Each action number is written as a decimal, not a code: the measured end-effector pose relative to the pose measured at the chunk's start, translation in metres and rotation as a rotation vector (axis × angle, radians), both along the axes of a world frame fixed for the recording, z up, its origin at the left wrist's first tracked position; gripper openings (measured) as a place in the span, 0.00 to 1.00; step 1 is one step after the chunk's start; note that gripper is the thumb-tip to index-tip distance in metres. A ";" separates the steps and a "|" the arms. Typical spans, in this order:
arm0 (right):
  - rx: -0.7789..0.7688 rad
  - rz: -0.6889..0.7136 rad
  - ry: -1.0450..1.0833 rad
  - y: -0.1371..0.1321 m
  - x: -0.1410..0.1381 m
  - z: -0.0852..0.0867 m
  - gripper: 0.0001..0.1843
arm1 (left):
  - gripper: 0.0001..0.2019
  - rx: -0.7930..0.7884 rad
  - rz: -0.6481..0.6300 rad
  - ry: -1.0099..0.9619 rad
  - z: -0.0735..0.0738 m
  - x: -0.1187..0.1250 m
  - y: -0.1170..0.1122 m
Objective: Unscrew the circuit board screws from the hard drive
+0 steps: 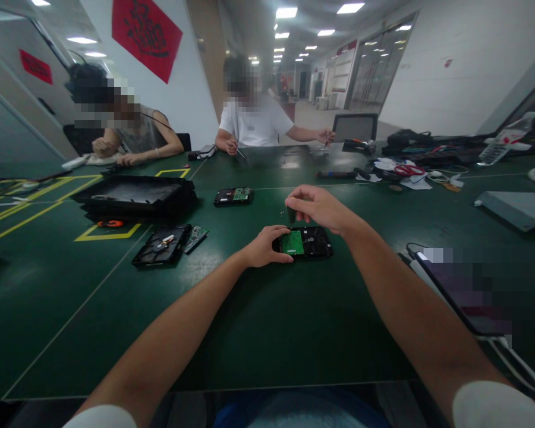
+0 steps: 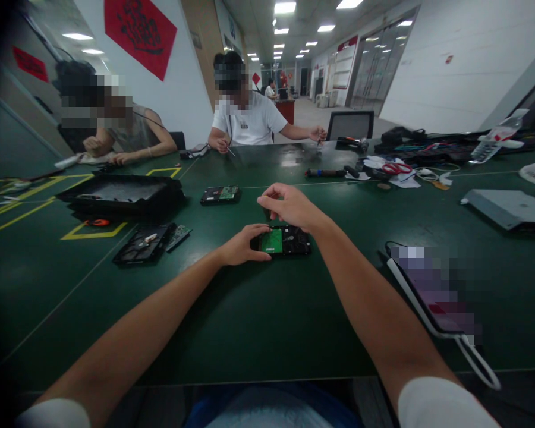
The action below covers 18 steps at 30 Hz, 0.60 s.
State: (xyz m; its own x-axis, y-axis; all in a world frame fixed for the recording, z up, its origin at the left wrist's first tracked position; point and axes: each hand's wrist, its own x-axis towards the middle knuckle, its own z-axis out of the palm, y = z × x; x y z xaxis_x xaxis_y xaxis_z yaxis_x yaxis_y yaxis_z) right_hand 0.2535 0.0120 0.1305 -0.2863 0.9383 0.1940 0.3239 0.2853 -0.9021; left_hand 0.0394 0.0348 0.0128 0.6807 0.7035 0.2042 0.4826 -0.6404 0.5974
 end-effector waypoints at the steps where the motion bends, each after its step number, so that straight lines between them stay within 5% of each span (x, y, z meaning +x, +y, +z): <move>1: 0.006 0.006 0.011 0.000 0.000 0.000 0.09 | 0.44 0.000 0.001 0.000 0.000 0.000 0.000; 18: -0.123 0.042 0.118 0.003 -0.001 0.000 0.06 | 0.44 -0.007 0.005 0.001 0.001 0.001 -0.001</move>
